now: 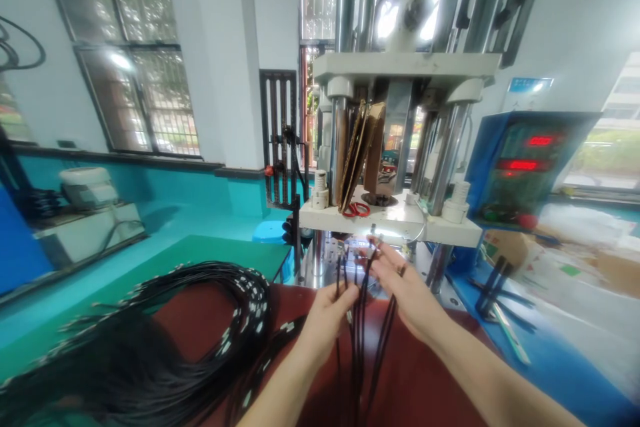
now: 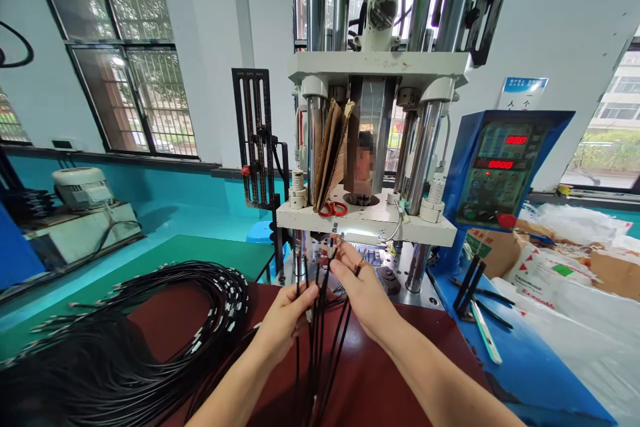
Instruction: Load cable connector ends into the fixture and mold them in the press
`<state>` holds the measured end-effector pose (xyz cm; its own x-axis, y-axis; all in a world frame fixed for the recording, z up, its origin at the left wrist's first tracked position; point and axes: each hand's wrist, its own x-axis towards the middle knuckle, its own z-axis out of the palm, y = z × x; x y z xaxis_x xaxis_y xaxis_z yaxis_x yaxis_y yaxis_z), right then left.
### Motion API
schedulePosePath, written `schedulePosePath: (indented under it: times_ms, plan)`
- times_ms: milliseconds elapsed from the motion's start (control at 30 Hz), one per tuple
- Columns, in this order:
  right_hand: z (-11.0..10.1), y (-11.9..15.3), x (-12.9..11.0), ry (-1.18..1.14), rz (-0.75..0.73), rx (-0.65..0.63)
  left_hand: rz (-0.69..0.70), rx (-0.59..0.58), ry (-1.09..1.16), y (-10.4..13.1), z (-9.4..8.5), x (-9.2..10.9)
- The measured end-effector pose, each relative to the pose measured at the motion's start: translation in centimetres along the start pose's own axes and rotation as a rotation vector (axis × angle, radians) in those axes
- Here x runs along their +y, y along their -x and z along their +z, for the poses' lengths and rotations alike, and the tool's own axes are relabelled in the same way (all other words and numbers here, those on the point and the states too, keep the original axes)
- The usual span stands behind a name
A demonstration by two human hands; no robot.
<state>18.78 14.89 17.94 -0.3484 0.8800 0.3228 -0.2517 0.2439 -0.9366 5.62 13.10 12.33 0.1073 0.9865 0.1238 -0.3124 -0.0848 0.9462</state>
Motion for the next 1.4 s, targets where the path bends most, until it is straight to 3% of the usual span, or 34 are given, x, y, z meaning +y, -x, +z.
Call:
schedulePosePath:
  times_ms: [67, 167, 267, 367, 467, 567, 667, 767, 900, 1000, 1133, 1400]
  plan:
    - [-0.4, 0.1, 0.2, 0.046, 0.016, -0.011, 0.122, 0.045, -0.101, 0.1, 0.1, 0.0]
    - [-0.5, 0.1, 0.0, -0.062, 0.022, 0.019, 0.227, 0.016, -0.306, 0.5, 0.4, 0.2]
    - [-0.4, 0.0, -0.3, -0.169, -0.003, 0.108, 0.244, -0.002, -0.457, 0.9, 0.5, 0.5]
    - [-0.7, -0.3, -0.3, -0.062, -0.038, 0.170, 0.244, 0.032, -0.545, 1.1, 0.4, 0.5]
    - [-1.0, -0.6, -0.2, 0.009, -0.051, 0.173, 0.275, 0.097, -0.603, 1.0, 0.1, 0.2]
    - [-0.9, -0.6, -0.2, -0.115, -0.043, 0.142, 0.286, 0.102, -0.658, 0.8, -0.2, -0.2]
    - [-0.9, -0.4, -0.2, -0.158, -0.111, 0.179, 0.296, 0.222, -0.621, 0.7, -0.7, -0.5]
    - [-1.0, -0.3, -0.3, 0.100, -0.105, 0.182, 0.322, 0.291, -0.499, 1.0, -1.2, -0.2]
    - [-1.1, -0.5, -1.1, 0.174, 0.048, 0.048, 0.356, 0.202, -0.366, 1.9, -1.3, 0.7]
    - [-0.6, -0.9, -1.7, 0.080, 0.114, -0.066, 0.261, 0.150, -0.198, 2.4, -1.1, 1.2]
    - [0.4, -1.2, -1.9, 0.081, 0.056, -0.024, 0.149, 0.095, 0.012, 2.3, -0.6, 1.6]
    - [1.8, -0.9, -2.5, 0.367, 0.073, -0.195, 0.281, 0.177, -0.129, 0.9, 0.1, 2.4]
